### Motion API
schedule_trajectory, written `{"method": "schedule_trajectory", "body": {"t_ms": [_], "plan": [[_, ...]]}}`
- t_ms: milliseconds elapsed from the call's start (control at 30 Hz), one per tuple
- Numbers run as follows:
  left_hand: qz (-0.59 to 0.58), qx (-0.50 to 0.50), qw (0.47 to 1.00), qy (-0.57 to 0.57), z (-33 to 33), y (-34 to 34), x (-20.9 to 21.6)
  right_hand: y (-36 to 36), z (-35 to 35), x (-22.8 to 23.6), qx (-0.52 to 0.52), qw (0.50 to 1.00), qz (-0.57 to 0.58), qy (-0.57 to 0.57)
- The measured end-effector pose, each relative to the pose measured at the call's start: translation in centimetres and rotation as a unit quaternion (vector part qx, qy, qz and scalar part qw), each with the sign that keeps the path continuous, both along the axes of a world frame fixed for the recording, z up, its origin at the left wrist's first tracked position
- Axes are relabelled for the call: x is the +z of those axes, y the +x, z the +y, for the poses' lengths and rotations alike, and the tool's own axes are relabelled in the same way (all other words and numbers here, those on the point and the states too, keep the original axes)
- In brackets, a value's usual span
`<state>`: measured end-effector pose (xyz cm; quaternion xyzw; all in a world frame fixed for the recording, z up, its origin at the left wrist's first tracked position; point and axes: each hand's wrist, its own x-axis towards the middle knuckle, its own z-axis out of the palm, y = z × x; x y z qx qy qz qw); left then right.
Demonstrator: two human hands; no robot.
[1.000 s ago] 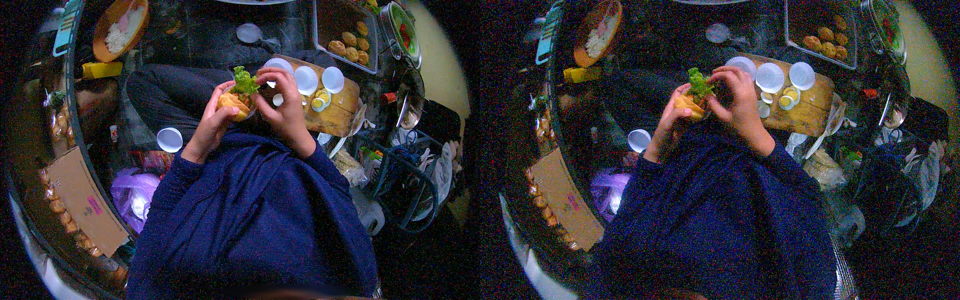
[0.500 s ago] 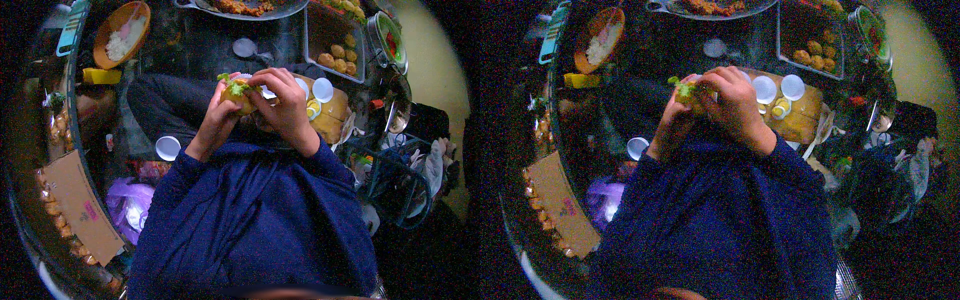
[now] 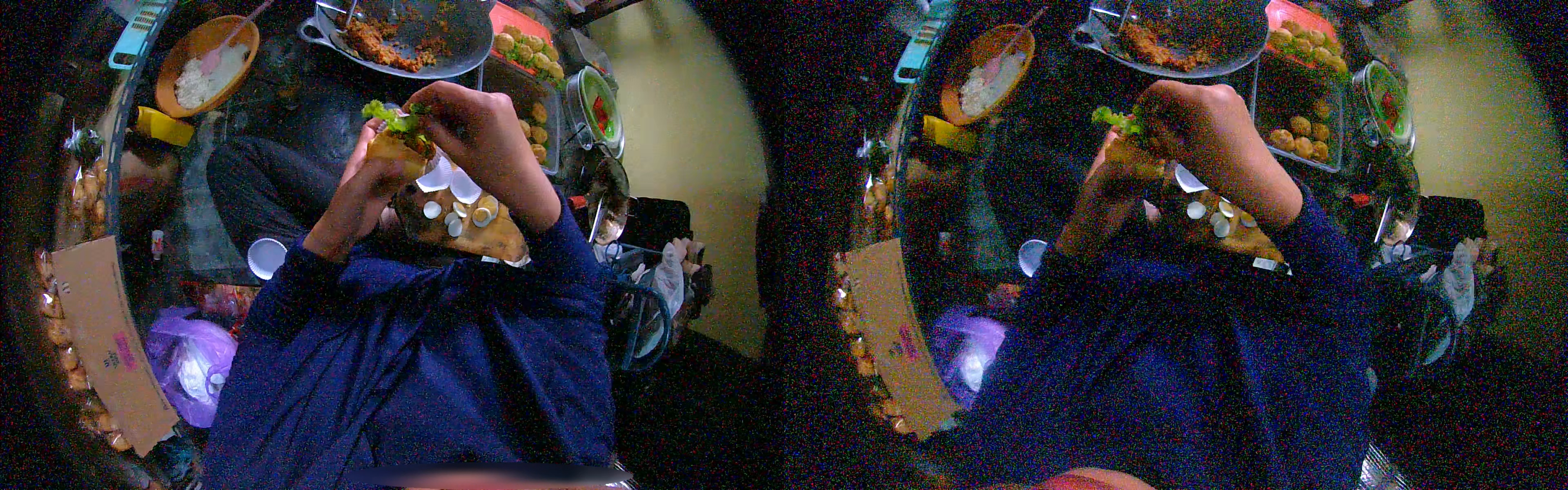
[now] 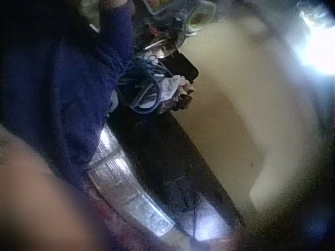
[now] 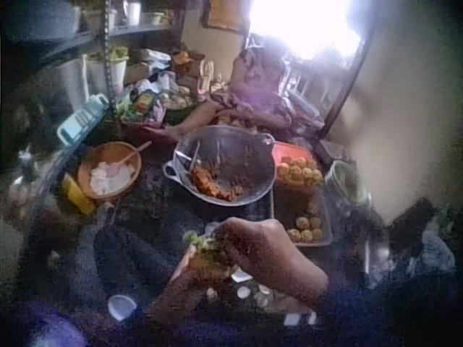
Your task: The person assembles small slider sandwiches by placing lettuce and sliced hard-boiled eggs into buns. They handle the buns and ingredients by hand, arranging the finished sliders on a tray.
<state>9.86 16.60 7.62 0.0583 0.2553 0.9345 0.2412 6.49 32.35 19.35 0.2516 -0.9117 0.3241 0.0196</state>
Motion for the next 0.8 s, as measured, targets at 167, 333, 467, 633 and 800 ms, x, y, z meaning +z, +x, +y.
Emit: {"method": "schedule_trajectory", "body": {"t_ms": [167,333,467,633,800], "plan": [[0.007,0.018,0.999,-0.025,-0.3,0.0,1.1,-0.6,-0.9,1.6,0.006,0.996,-0.014,0.093],[0.022,0.029,0.999,-0.040,-0.5,-0.2,1.2,-0.2,-1.1,2.0,0.030,0.994,0.000,0.108],[0.068,0.050,0.995,-0.053,-0.2,0.1,0.9,0.3,-1.1,1.7,0.005,0.993,-0.006,0.114],[0.041,0.054,0.998,-0.015,0.0,0.7,1.1,0.9,-1.2,1.4,-0.002,0.996,0.002,0.092],[0.040,0.043,0.998,0.037,0.0,0.9,1.0,1.2,-1.3,2.3,-0.008,0.990,0.046,0.136]]}}
